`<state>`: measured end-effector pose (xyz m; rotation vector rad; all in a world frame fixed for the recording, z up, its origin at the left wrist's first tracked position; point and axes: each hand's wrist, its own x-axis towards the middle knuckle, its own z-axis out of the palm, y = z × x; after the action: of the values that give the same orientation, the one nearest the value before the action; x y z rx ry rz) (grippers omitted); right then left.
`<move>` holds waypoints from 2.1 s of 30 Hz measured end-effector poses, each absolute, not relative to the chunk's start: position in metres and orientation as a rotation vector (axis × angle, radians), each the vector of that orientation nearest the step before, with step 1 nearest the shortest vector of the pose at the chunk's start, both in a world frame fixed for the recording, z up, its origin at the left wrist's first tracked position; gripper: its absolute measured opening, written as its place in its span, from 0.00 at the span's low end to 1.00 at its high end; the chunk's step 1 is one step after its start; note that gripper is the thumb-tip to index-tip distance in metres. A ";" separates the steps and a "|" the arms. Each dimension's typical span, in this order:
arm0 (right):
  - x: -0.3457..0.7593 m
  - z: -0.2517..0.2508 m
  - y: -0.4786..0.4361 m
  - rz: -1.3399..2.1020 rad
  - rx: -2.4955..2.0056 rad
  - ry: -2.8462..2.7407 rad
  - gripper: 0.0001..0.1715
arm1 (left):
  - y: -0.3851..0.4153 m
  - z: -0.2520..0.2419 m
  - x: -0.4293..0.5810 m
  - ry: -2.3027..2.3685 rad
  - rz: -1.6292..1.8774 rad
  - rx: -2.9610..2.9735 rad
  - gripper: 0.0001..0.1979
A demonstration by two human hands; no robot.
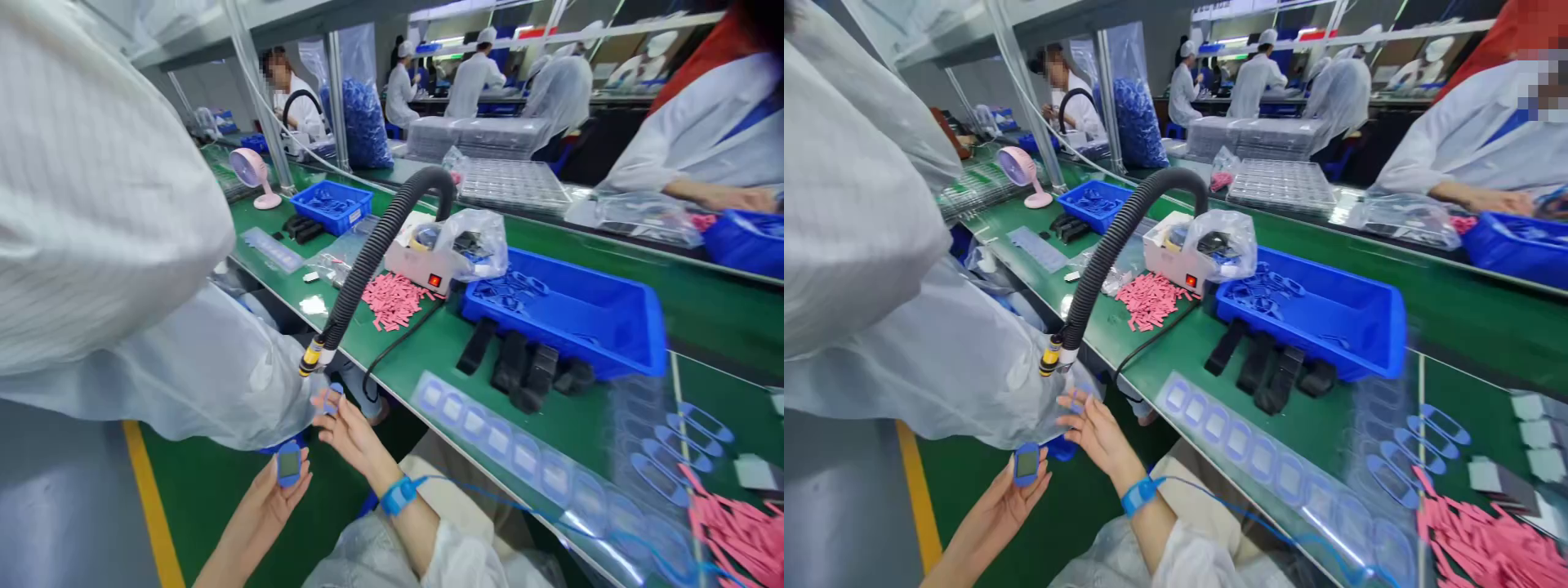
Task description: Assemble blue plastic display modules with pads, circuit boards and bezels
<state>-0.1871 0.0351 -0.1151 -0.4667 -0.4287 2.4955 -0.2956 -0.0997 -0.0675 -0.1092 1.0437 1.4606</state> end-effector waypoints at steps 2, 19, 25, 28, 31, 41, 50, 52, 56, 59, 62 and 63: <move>-0.212 -0.116 0.042 2.530 -0.450 -0.422 0.19 | -0.105 -0.066 -0.314 1.069 1.491 -0.118 0.15; -0.189 -0.158 0.030 2.379 -0.732 -0.443 0.19 | -0.008 -0.072 -0.312 1.187 1.384 -0.071 0.12; -0.212 -0.123 0.041 2.461 -0.587 -0.499 0.19 | -0.052 -0.064 -0.333 1.316 1.516 -0.103 0.14; -0.229 -0.112 0.033 2.563 -0.529 -0.566 0.18 | -0.066 -0.058 -0.348 1.382 1.585 -0.111 0.17; -0.229 -0.116 0.021 2.631 -0.556 -0.626 0.17 | -0.059 -0.056 -0.353 1.406 1.559 -0.104 0.18; -0.089 -0.089 -0.021 2.281 -0.798 -0.541 0.22 | -0.022 -0.053 -0.256 1.246 1.224 -0.022 0.13; 0.047 -0.008 -0.019 1.820 -0.860 -0.513 0.26 | -0.013 0.014 -0.122 0.797 1.007 0.171 0.13; 0.066 0.001 -0.020 1.740 -0.864 -0.526 0.25 | -0.012 0.027 -0.096 0.740 0.941 0.165 0.13; 0.091 0.012 -0.025 1.658 -0.796 -0.527 0.22 | -0.013 0.044 -0.055 0.650 0.874 0.144 0.12; 0.105 0.017 -0.028 1.679 -0.638 -0.468 0.17 | -0.014 0.050 -0.034 0.595 0.845 0.121 0.12; 0.119 0.020 -0.032 1.667 -0.529 -0.450 0.16 | -0.014 0.053 -0.017 0.565 0.823 0.091 0.11; 0.124 0.020 -0.033 1.650 -0.515 -0.453 0.15 | -0.014 0.053 -0.012 0.555 0.815 0.090 0.11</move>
<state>0.1237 -0.0326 0.0200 -0.5150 -0.4526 1.6504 -0.0123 -0.0143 0.0532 0.0897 0.5554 0.8149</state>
